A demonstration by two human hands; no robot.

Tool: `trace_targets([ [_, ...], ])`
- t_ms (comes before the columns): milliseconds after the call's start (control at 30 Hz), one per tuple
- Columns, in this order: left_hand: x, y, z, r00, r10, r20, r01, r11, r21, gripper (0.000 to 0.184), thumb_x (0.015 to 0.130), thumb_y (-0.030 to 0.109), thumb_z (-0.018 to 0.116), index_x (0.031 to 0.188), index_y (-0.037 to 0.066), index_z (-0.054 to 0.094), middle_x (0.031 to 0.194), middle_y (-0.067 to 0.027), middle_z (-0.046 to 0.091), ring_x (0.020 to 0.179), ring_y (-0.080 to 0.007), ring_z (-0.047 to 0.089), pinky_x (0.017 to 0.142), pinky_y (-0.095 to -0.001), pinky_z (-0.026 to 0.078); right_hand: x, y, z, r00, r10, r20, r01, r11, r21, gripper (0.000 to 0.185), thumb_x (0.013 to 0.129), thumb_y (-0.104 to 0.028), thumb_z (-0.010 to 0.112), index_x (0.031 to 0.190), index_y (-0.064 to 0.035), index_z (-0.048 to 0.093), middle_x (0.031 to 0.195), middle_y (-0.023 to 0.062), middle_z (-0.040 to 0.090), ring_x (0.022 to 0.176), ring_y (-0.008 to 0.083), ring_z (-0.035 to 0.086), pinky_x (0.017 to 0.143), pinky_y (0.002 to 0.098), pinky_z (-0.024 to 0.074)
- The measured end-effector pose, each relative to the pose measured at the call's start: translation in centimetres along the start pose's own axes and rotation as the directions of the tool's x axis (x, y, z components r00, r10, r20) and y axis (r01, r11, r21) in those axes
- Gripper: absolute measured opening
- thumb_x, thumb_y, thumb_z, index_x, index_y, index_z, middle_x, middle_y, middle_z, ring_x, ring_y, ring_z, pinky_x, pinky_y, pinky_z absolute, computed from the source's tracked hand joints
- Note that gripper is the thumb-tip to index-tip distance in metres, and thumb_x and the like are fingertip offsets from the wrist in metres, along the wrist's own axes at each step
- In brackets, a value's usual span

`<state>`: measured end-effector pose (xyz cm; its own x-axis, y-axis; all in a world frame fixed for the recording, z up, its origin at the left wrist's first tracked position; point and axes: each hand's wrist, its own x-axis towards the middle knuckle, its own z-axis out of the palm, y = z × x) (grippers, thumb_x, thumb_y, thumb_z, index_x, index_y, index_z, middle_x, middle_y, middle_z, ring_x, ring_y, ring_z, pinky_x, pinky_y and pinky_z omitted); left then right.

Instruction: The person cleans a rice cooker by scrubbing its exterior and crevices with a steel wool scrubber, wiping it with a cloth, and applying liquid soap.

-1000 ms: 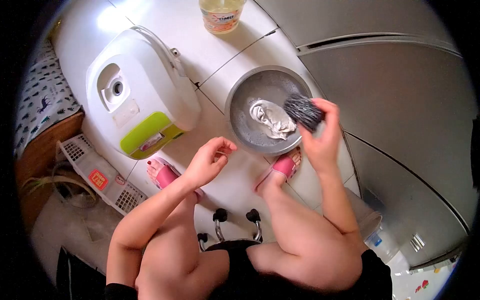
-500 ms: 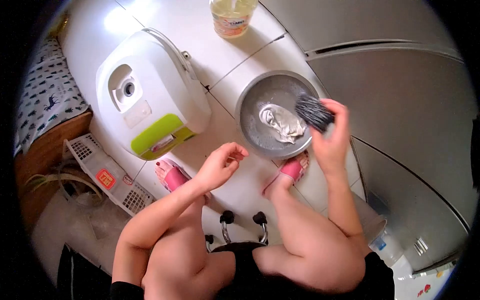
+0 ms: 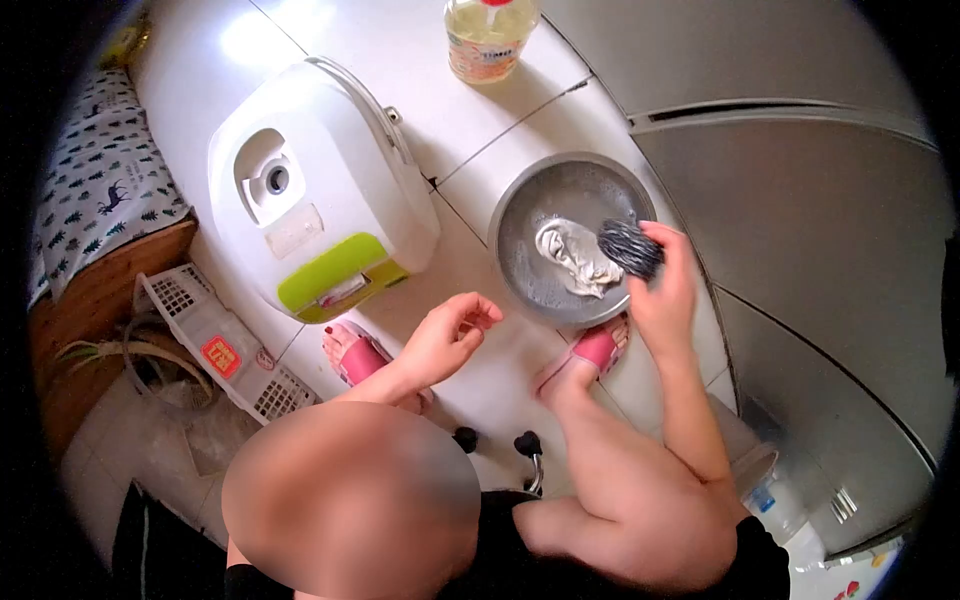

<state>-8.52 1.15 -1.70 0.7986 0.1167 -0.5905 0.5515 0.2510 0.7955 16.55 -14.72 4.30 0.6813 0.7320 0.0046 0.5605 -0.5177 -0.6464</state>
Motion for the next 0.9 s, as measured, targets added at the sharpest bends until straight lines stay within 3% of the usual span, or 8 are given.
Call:
trace_targets([
  [133, 0.1, 1.7, 0.3, 0.999, 0.047, -0.02, -0.048, 0.996, -0.076, 0.03, 0.084, -0.006, 0.051, 0.112, 0.0, 0.061, 0.109, -0.011, 0.062, 0.102, -0.0206, 0.063, 0.093, -0.034, 0.052, 1.4, -3.9, -3.0, 0.956, -0.167, -0.239, 0.224, 0.946, 0.233, 0.054, 0.067, 0.006, 0.071, 0.117, -0.0023, 0.053, 0.122, 0.0195, 0.06, 0.113, 0.0353, 0.06, 0.101, 0.0391, 0.0458],
  [300, -4.0, 10.3, 1.9, 0.979, 0.203, 0.016, -0.199, 0.972, -0.125, 0.045, 0.081, -0.004, 0.058, 0.126, 0.003, 0.052, 0.119, -0.0123, 0.055, 0.107, -0.0233, 0.062, 0.093, -0.036, 0.052, -0.2, 2.5, 1.7, 0.958, 0.08, 0.274, -0.007, 0.966, -0.258, 0.04, 0.074, 0.001, 0.065, 0.113, -0.0025, 0.054, 0.11, 0.0191, 0.059, 0.106, 0.0411, 0.059, 0.092, 0.0478, 0.047],
  [433, -9.1, 18.1, 2.7, 0.92, 0.323, 0.222, -0.292, 0.943, -0.16, 0.057, 0.077, -0.001, 0.057, 0.132, 0.0, 0.043, 0.126, -0.019, 0.049, 0.11, -0.0356, 0.059, 0.092, -0.0421, 0.051, -1.2, 2.4, 2.0, 0.972, 0.145, 0.184, -0.108, 0.974, -0.199, 0.039, 0.075, 0.001, 0.064, 0.113, -0.0028, 0.054, 0.11, 0.0189, 0.06, 0.104, 0.0424, 0.059, 0.09, 0.0481, 0.0475],
  [500, -10.0, 20.0, 3.6, 0.878, 0.418, 0.234, -0.406, 0.908, -0.1, 0.063, 0.071, -0.004, 0.052, 0.132, -0.004, 0.041, 0.105, -0.025, 0.058, 0.092, -0.0421, 0.063, 0.077, -0.0463, 0.054, -0.5, 2.0, 2.1, 0.976, 0.131, 0.175, -0.099, 0.978, -0.183, 0.039, 0.075, 0.001, 0.064, 0.113, -0.0028, 0.054, 0.11, 0.0189, 0.06, 0.103, 0.0426, 0.06, 0.09, 0.0483, 0.0476],
  [533, -10.1, 21.3, 3.1, 0.875, 0.352, 0.333, -0.371, 0.928, -0.006, 0.066, 0.072, 0.0, 0.059, 0.135, -0.004, 0.039, 0.121, -0.029, 0.049, 0.096, -0.0486, 0.058, 0.078, -0.0515, 0.052, -0.2, 1.9, 2.0, 0.975, 0.123, 0.183, -0.09, 0.979, -0.181, 0.04, 0.075, 0.001, 0.064, 0.113, -0.0027, 0.054, 0.11, 0.0188, 0.06, 0.103, 0.0426, 0.06, 0.09, 0.0483, 0.0476],
  [633, -9.5, 20.7, 4.3, 0.839, 0.483, 0.25, -0.531, 0.826, 0.189, 0.052, 0.074, 0.006, 0.067, 0.121, -0.001, 0.046, 0.119, -0.0182, 0.047, 0.102, -0.0356, 0.057, 0.071, -0.0408, 0.055, 0.5, 0.6, 1.5, 0.978, 0.081, 0.191, -0.069, 0.995, -0.073, 0.044, 0.074, 0.001, 0.067, 0.115, -0.0021, 0.051, 0.113, 0.0198, 0.059, 0.106, 0.0423, 0.059, 0.091, 0.0473, 0.0477],
  [733, -6.0, 17.3, 4.4, 0.887, 0.406, 0.221, -0.45, 0.866, 0.219, 0.057, 0.079, 0.002, 0.06, 0.133, 0.001, 0.044, 0.12, -0.0198, 0.048, 0.114, -0.0368, 0.056, 0.096, -0.043, 0.049, 1.4, -1.0, 0.9, 0.994, -0.038, 0.1, 0.026, 0.992, 0.124, 0.048, 0.074, -0.001, 0.072, 0.116, -0.0018, 0.048, 0.119, 0.0217, 0.057, 0.109, 0.0433, 0.058, 0.092, 0.0476, 0.0476],
  [900, 0.1, 16.4, -0.8, 0.902, 0.43, -0.025, -0.411, 0.876, 0.252, 0.051, 0.079, 0.0, 0.06, 0.13, 0.004, 0.051, 0.12, -0.0151, 0.053, 0.113, -0.0287, 0.058, 0.095, -0.0389, 0.049, 3.1, 3.6, 3.5, 0.939, 0.193, 0.286, -0.102, 0.947, -0.304, 0.046, 0.079, -0.009, 0.073, 0.116, -0.0016, 0.046, 0.119, 0.0248, 0.058, 0.103, 0.0422, 0.062, 0.086, 0.049, 0.0499],
])
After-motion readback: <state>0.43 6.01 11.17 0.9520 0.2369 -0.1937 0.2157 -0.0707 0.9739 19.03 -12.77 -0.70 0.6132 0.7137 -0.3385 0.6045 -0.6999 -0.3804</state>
